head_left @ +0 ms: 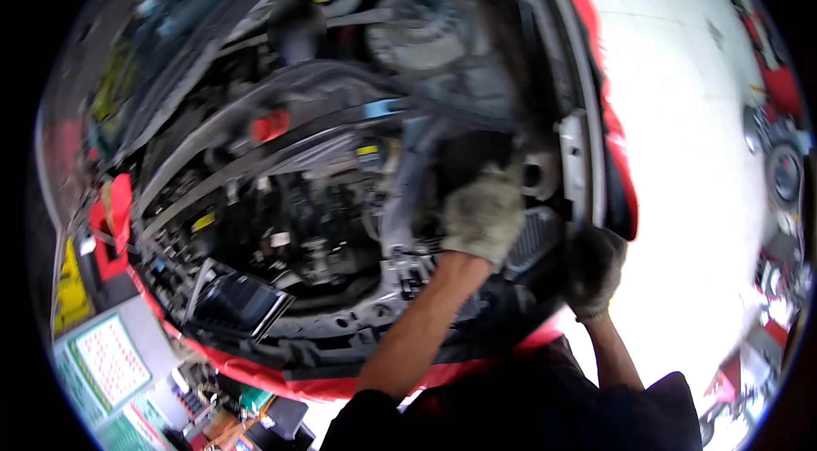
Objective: The person opens the hood of a silver BMW and works on the engine. They remove the engine cover, use a wrench to loosen bolts, and remove a metal bracket from the engine bay. The person places removed parts on a nearby workbench and continues to work on the engine components.
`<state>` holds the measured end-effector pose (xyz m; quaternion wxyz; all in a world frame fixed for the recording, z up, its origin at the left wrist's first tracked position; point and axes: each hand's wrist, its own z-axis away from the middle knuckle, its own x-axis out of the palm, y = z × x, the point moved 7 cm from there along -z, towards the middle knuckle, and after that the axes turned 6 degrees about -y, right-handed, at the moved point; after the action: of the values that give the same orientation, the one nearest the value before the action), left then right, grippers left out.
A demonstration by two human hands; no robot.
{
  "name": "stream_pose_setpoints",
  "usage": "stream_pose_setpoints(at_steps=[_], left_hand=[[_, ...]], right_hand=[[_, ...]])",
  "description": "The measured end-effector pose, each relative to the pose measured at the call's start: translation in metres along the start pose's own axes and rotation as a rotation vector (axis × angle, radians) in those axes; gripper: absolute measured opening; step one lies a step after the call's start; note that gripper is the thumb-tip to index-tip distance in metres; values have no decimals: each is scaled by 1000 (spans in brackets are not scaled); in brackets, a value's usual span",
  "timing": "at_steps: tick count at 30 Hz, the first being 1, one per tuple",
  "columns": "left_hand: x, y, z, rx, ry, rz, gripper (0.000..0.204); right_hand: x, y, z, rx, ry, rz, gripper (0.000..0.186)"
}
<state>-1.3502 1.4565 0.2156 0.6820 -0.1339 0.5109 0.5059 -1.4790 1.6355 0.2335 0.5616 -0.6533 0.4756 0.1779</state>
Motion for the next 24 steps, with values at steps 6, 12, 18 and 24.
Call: stream_pose_setpoints(at_steps=[6, 12, 18, 24], left_hand=[[-6, -1, -5, -17, 59, 50, 43], [-12, -2, -14, 31, 126, 54, 43], [-7, -1, -19, 82, 72, -13, 48], [-12, -3, -27, 144, 15, 6, 43]], right_hand=[[0, 1, -3, 36, -16, 45, 39], [2, -2, -8, 44, -28, 46, 39], [3, 1, -7, 48, -32, 29, 39], [4, 2, -8, 45, -30, 24, 39]])
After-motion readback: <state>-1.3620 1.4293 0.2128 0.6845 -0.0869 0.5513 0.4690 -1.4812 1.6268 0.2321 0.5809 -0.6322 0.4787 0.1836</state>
